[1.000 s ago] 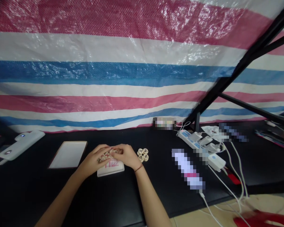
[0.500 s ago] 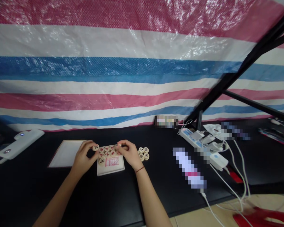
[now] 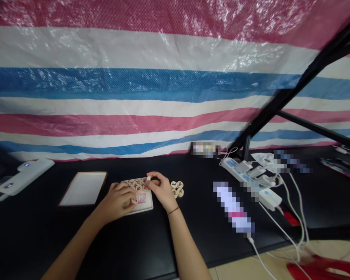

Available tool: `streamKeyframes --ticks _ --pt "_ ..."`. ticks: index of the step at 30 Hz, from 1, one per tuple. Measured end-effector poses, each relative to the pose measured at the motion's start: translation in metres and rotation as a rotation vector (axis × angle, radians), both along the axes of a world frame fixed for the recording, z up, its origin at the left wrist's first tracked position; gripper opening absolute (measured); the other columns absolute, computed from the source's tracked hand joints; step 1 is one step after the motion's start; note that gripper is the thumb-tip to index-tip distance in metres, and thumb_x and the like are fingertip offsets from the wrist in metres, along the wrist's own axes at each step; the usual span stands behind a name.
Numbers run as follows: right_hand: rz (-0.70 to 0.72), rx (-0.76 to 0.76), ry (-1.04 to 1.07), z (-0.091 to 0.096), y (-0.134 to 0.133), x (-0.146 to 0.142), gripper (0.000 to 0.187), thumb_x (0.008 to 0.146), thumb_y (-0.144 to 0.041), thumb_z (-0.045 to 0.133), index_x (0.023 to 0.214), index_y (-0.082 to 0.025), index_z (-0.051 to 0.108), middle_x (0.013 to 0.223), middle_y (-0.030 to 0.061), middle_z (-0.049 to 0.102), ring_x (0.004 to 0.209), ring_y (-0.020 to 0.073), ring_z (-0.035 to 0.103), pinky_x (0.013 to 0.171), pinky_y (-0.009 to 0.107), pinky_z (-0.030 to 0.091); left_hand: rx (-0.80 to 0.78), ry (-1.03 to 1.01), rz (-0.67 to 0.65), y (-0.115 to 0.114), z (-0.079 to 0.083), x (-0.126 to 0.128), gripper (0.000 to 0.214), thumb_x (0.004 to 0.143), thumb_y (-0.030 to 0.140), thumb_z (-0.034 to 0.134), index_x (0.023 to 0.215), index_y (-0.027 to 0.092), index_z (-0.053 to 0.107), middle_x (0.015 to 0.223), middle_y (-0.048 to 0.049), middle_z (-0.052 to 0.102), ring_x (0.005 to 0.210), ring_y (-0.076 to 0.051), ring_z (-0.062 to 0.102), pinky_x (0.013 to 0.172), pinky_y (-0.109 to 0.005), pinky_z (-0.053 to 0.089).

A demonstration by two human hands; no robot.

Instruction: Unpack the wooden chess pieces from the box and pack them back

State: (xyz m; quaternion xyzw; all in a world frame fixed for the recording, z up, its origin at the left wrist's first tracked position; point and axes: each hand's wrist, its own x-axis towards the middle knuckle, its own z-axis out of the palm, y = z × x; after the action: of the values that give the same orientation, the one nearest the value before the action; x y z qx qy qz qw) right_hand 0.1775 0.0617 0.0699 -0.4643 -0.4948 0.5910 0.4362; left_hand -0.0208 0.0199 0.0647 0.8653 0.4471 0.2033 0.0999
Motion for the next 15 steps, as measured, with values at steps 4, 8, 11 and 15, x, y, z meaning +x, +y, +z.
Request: streamKeyframes --ticks 4,8,11,15 --pt "0.032 0.065 -0.035 -0.002 -0.001 0.000 0.033 0.073 -0.034 0.066 0.101 -0.017 0.060 0.061 -0.0019 0.063 0.059 0.0124 0.060 0.057 0.023 0.046 -0.034 0.066 -0.001 0.002 -0.005 0.002 0.007 0.080 0.020 0.061 0.076 0.024 0.065 0.101 0.0004 0.065 0.097 -0.021 0.050 0.081 -0.038 0.031" --pt "0.136 0.262 -0.192 0.000 -0.010 -0.001 0.021 0.078 -0.029 0.062 0.095 -0.018 0.066 0.089 0.0043 0.064 0.071 0.0120 0.061 0.064 0.024 0.048 -0.024 0.090 0.030 0.003 -0.003 0.003 0.012 0.081 0.017 0.057 0.075 0.023 0.065 0.102 -0.0017 0.061 0.098 -0.022 0.050 0.081 -0.038 0.035" --pt "0.214 0.412 -0.401 0.006 -0.026 -0.005 0.020 0.078 -0.019 0.058 0.096 -0.019 0.066 0.100 0.0048 0.061 0.074 0.0114 0.060 0.068 0.024 0.048 0.003 0.070 0.061 0.002 -0.002 0.000 0.009 0.078 0.017 0.059 0.079 0.023 0.065 0.106 -0.0036 0.060 0.100 -0.023 0.050 0.084 -0.039 0.039" --pt "0.210 0.501 -0.809 0.010 -0.046 -0.019 0.017 0.075 -0.012 0.061 0.091 -0.018 0.061 0.090 0.0031 0.063 0.078 0.0152 0.060 0.070 0.025 0.045 0.070 0.018 0.073 0.004 -0.010 -0.010 0.032 0.074 0.026 0.064 0.105 0.020 0.061 0.129 -0.0115 0.051 0.122 -0.030 0.043 0.103 -0.049 0.035"
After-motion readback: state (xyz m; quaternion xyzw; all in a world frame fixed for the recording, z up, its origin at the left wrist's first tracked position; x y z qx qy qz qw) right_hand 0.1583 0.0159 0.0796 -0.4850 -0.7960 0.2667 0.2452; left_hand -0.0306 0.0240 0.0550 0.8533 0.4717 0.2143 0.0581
